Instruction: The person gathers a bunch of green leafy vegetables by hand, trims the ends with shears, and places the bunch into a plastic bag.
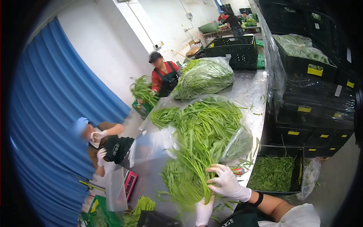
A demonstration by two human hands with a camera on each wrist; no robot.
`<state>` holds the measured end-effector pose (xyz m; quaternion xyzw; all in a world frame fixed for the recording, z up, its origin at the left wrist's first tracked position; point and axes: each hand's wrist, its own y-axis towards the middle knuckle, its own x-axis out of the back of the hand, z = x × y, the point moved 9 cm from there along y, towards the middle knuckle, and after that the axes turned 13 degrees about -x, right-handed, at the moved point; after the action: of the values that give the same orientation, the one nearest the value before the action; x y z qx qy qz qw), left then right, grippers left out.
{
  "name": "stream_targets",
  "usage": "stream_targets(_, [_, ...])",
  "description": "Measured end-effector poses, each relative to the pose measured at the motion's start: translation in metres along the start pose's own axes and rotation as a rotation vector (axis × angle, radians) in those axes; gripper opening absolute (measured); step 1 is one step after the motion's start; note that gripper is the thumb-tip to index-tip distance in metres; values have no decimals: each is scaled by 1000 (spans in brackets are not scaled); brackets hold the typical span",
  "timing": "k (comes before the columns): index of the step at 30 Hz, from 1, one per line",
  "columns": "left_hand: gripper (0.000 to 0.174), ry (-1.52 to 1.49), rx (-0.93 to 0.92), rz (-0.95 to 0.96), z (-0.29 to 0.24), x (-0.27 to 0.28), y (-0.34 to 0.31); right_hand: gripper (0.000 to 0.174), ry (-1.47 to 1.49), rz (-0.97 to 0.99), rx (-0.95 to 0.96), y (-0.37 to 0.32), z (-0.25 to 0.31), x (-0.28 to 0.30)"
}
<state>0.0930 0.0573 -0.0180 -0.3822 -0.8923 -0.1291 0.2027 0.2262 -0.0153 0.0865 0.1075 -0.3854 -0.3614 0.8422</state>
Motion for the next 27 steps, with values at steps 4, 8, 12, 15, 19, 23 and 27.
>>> stream_targets(4, [21, -60, 39, -25, 13, -2, 5, 13, 96, 22, -52, 1, -19, -23])
stream_targets(8, [19, -907, 386, 220, 86, -40, -3, 10, 79, 29, -26, -10, -5, -25])
stream_targets(12, [23, -641, 132, -65, 31, -14, 21, 12, 795, 854, -111, -46, 14, -28])
stream_targets(15, [27, -397, 214, -42, 34, -6, 18, 24, 1798, 837, 479, -16, 31, 51])
stream_targets(19, [24, 214, -120, -200, -6, 8, 21, 18, 192, 50, 37, 16, 24, 18])
stream_targets(23, [23, 110, -200, -317, -23, 18, 15, 23, 6, -26, 43, 8, 17, -14])
stream_targets(27, [22, 120, -292, -400, -16, 27, 5, 24, 70, 20, -148, 6, -8, -28])
